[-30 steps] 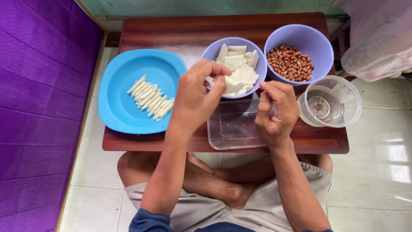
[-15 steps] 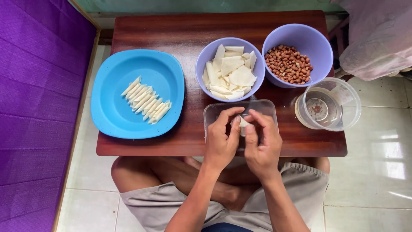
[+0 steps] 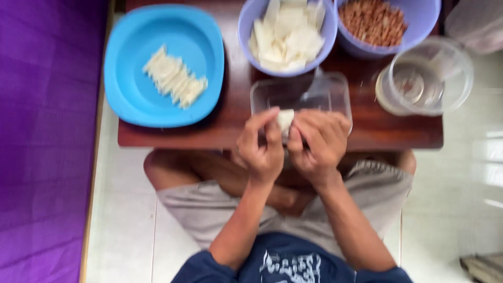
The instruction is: Manually assembling nut rolls by placing a nut on a wrapper and rolling it into a cylinder.
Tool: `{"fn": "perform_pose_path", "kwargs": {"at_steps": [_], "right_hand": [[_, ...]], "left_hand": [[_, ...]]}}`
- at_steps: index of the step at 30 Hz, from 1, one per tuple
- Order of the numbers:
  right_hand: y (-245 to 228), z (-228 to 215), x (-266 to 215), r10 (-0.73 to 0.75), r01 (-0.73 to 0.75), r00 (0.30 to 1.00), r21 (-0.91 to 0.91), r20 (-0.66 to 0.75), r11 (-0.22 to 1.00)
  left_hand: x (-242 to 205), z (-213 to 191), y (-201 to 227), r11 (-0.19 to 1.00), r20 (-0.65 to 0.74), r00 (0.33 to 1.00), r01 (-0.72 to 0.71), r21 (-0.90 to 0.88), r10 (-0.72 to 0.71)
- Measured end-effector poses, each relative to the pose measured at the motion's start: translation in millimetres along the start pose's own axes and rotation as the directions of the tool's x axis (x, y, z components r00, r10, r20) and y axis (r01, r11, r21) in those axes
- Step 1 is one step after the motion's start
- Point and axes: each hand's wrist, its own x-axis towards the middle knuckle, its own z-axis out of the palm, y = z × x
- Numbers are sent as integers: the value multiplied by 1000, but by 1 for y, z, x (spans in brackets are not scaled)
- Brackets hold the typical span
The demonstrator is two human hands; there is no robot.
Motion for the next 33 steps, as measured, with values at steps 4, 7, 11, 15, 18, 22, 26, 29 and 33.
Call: {"fn": "perform_pose_path", "kwargs": {"at_steps": [4, 7, 11, 15, 18, 22, 26, 29, 33], "right_hand": [[-28, -3, -25, 65, -62, 995, -35, 80, 997], [-33, 3, -40, 78, -75, 996, -74, 52, 994], [-36, 9, -44, 12, -18, 999, -201, -32, 979], [-41, 7, -41, 2, -15, 998, -216, -61, 976], [-38, 9, -44, -5, -10, 998, -224, -64, 974], [-35, 10, -45, 16, -25, 999, -221, -43, 975], [-34, 5, -47, 47, -47, 999, -127, 0, 991], [-41, -9, -40, 169, -169, 985, 12, 42, 986], [-47, -27, -6, 358, -376, 924, 159, 130, 913]], "left_hand": [[-21, -13, -10, 997, 35, 996, 80, -13, -80], [-22, -16, -8, 998, 37, 998, 52, -25, -51], [-20, -14, -8, 999, 66, 997, 32, -6, -31], [-20, -17, -6, 999, 85, 996, 39, -26, -37], [-19, -19, -1, 999, 96, 995, 37, -21, -35], [-17, -20, -4, 998, 109, 993, 54, -11, -53], [-9, -23, -1, 996, 170, 981, 93, -11, -89], [-1, -25, 7, 990, 220, 966, 141, 0, -138], [18, -26, 13, 976, 331, 920, 215, 22, -210]]}}
